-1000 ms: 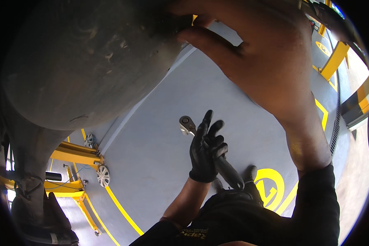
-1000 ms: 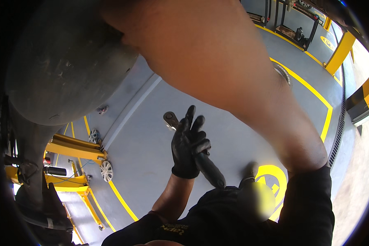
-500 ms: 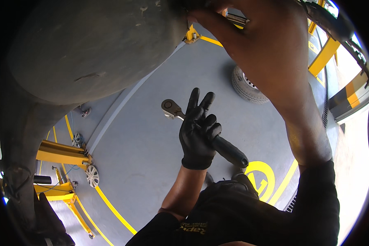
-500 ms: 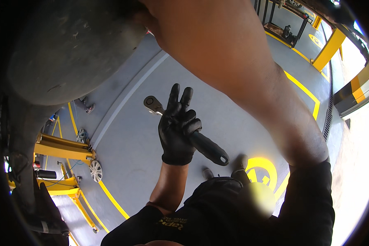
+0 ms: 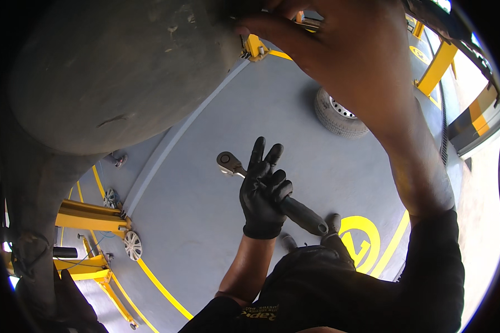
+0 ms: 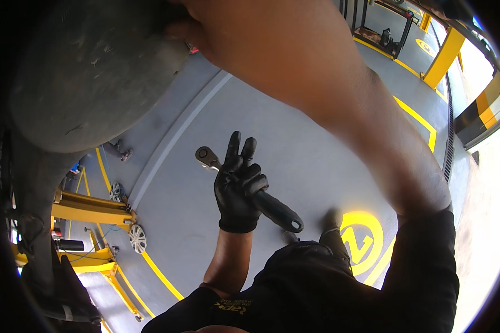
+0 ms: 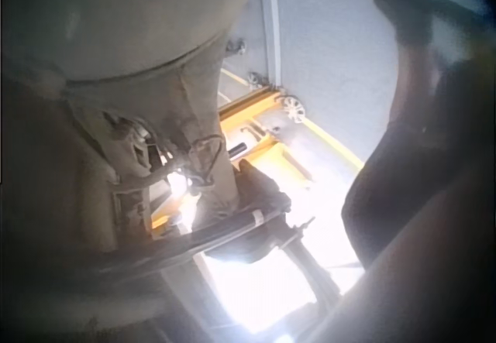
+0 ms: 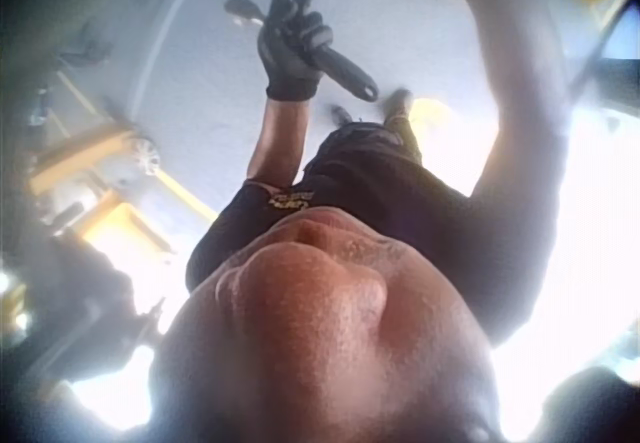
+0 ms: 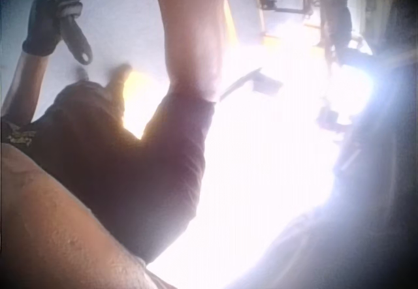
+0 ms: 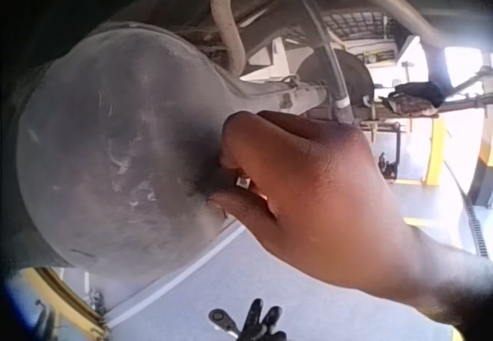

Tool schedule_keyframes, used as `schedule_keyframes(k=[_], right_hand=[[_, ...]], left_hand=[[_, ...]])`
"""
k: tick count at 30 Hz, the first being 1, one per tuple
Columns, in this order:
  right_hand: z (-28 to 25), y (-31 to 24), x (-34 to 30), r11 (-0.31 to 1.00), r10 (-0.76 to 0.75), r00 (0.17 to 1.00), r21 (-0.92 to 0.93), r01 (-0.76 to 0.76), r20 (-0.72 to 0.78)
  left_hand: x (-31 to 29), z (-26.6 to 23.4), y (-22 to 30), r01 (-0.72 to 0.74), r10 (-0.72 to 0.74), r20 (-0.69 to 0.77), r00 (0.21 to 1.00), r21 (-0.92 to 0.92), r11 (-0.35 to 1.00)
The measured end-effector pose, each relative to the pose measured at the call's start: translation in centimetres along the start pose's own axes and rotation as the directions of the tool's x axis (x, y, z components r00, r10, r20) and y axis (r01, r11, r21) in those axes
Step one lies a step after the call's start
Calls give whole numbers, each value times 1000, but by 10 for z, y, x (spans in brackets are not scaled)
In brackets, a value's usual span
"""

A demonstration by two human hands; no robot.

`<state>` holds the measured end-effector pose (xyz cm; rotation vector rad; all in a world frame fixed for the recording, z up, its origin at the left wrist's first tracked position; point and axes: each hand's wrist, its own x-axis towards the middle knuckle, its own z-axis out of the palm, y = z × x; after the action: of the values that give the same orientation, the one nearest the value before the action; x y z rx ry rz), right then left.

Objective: The person works under a lifted vehicle, using a ratchet and socket to loosen and remove bolts from the suspension area. They retrieve tools from a toolbox, wipe components with a cloth, and apply lubricant spray to the undercarriage.

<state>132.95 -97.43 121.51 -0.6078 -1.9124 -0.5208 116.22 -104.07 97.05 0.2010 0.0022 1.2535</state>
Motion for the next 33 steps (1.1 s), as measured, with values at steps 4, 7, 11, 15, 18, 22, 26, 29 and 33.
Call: schedule_keyframes(k=[4,7,11,15,18,22,26,29,33], right_hand=[[4,-5,-2,998,46,999,-44,-47,-29],[8,-7,-2,955,82,996,-289,-66,43],[11,-1,-1,916,114,954,-401,8,278],[7,9,-10,937,-187,982,-302,174,-12],[3,20,-15,908,-321,946,-271,318,34],[4,24,-16,966,-229,973,-134,222,-40],[9,20,-11,993,-118,989,9,120,-85],[10,16,-8,993,-64,993,89,72,-97],[10,12,-2,986,-1,996,166,16,-88]], left_hand=[[0,-5,0,36,-37,63,997,12,999],[0,-9,-1,37,-37,-10,999,26,999],[-1,-14,-1,50,-49,-57,997,19,999],[-2,-15,0,83,-77,-90,993,58,995],[-3,-13,-1,48,-23,-213,977,111,993],[-5,-5,-5,19,45,-330,943,189,982],[-4,1,-6,26,52,-367,929,205,978],[-5,3,-7,26,53,-369,928,206,978],[-5,2,-8,32,58,-388,920,223,974]])
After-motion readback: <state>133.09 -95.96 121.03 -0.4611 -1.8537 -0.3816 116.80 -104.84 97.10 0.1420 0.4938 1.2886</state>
